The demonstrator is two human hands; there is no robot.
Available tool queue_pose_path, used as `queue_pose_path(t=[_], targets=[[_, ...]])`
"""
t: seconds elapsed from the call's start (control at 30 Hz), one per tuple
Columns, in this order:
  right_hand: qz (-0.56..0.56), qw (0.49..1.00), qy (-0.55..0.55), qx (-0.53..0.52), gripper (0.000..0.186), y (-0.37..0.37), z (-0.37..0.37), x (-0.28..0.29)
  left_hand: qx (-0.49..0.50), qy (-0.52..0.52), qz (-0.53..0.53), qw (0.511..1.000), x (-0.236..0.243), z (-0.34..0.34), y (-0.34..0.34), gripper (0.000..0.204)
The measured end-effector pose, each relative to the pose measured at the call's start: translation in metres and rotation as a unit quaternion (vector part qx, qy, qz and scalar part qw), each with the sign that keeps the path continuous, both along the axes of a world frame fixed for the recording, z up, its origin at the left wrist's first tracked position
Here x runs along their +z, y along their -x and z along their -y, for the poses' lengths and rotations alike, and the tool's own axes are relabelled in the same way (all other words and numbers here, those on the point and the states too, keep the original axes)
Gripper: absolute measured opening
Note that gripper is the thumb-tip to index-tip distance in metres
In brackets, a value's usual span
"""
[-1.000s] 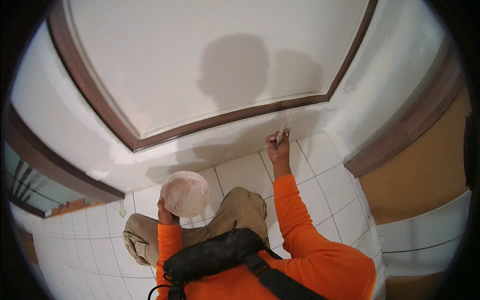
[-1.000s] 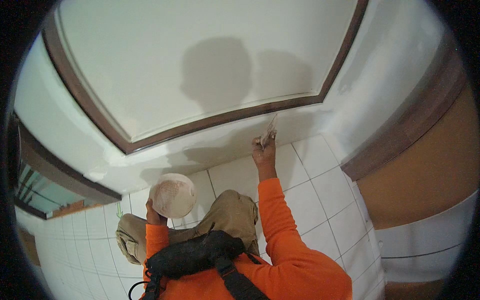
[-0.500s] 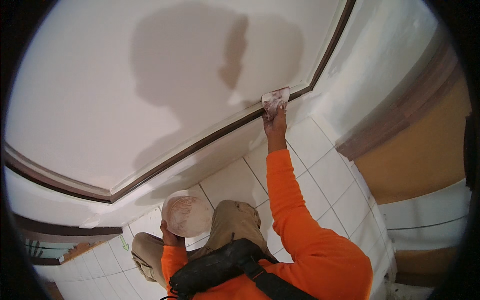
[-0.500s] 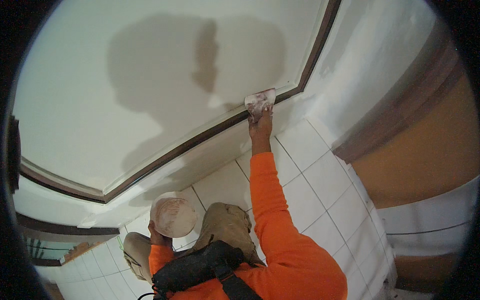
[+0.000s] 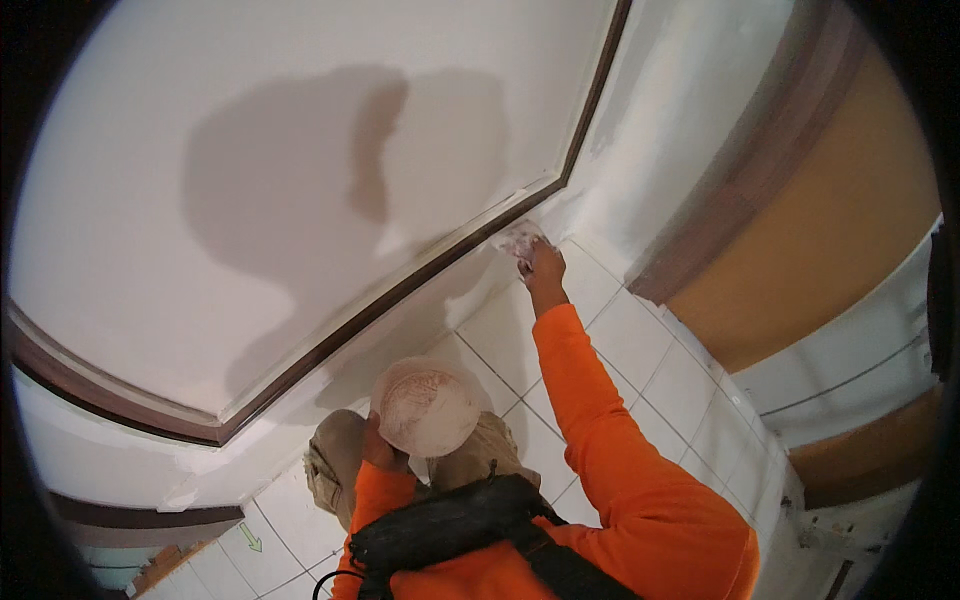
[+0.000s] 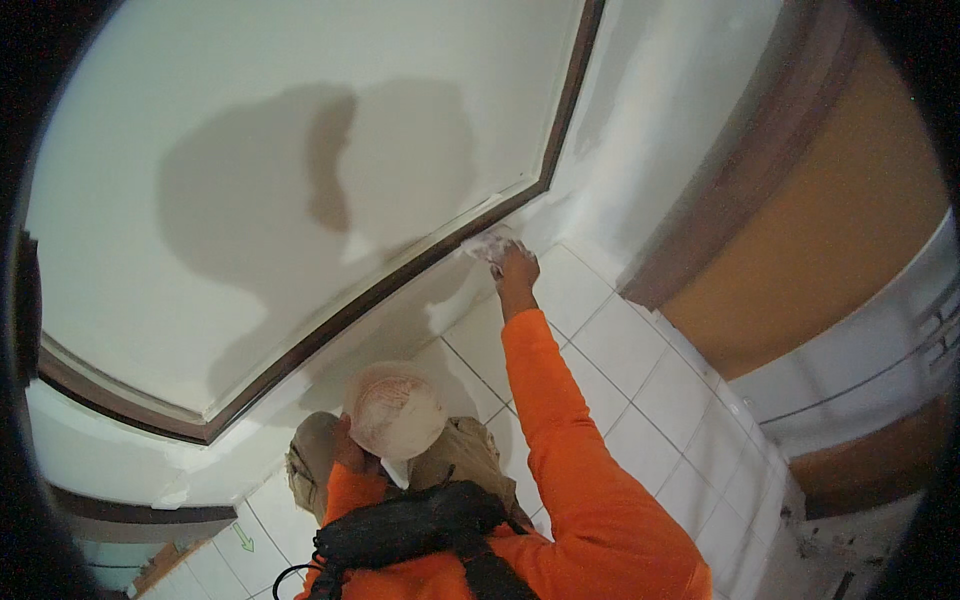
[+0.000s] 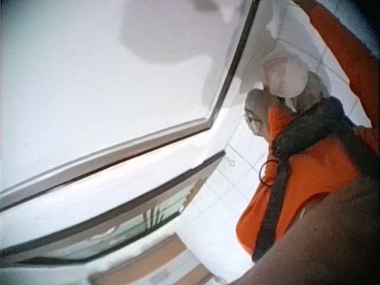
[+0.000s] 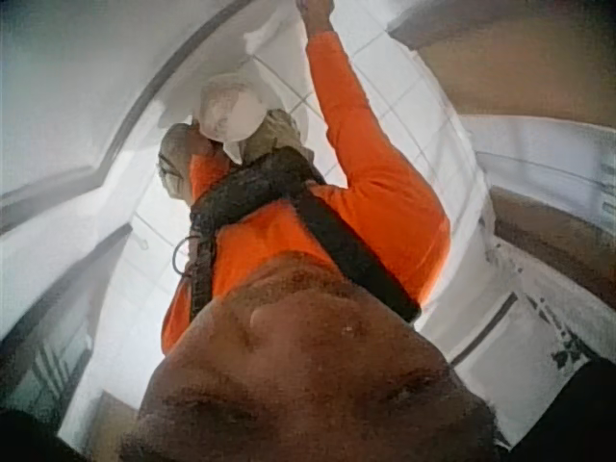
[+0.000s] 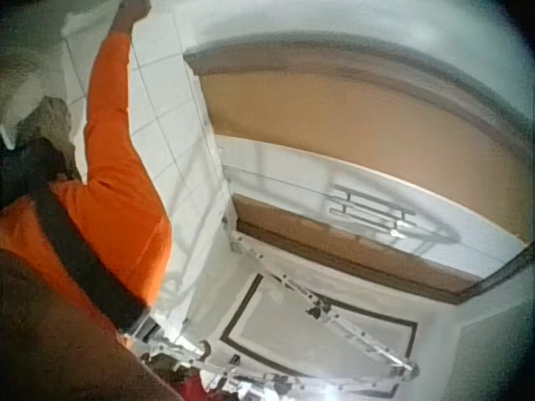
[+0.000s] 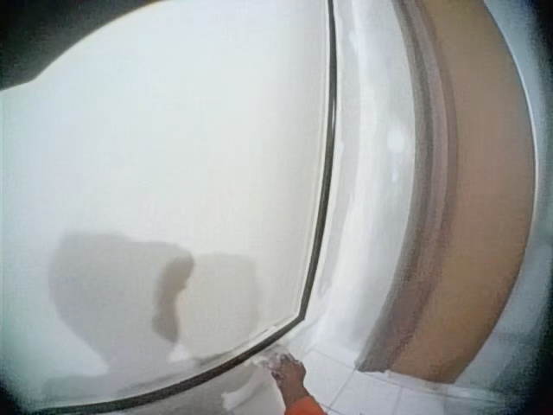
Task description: The person applies wall putty to a wall surface near a door frame using a putty knife, smoothing it over imperfections and taking more putty from a container as needed.
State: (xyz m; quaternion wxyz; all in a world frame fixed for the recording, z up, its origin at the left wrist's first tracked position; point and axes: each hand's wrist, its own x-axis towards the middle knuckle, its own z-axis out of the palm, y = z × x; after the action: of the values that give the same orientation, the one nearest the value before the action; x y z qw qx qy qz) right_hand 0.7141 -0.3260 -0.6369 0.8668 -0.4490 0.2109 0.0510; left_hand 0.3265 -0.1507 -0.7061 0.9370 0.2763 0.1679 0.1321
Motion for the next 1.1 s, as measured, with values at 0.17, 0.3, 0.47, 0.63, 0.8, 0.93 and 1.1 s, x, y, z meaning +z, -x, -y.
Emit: queue_pose_path(t=[0.17,0.3,0.47,0.63,0.8,0.93,1.1], targets=[[0.044,0.979,-0.172,0.103,0.023,0.093,0.074,-0.023,-0.030,-0.038,-0.011,0.999,0.000,-0.018,-0.008,0.061],[0.042,0.861,-0.419,0.285,0.026,0.174,0.088,-0.010,-0.113,-0.037,0.053,0.991,0.000,-0.043,-0.015,0.059],[0.070,0.812,-0.463,0.348,0.029,0.228,0.073,0.021,-0.134,0.006,0.058,0.989,0.027,-0.045,-0.033,0.058],[0.113,0.927,-0.232,0.271,0.034,0.241,0.061,0.035,-0.146,0.020,0.064,0.987,0.022,-0.059,-0.034,0.057],[0.188,0.915,0.189,0.302,0.032,0.234,0.061,0.095,-0.149,-0.186,0.027,0.971,0.011,-0.079,-0.043,0.065],[0.354,0.645,0.552,0.394,0.023,0.232,0.041,0.119,-0.133,-0.184,0.051,0.973,0.059,-0.065,-0.060,0.065],[0.412,0.314,0.736,0.436,0.022,0.223,0.004,0.085,-0.124,-0.291,0.059,0.947,0.067,-0.041,-0.082,0.056]])
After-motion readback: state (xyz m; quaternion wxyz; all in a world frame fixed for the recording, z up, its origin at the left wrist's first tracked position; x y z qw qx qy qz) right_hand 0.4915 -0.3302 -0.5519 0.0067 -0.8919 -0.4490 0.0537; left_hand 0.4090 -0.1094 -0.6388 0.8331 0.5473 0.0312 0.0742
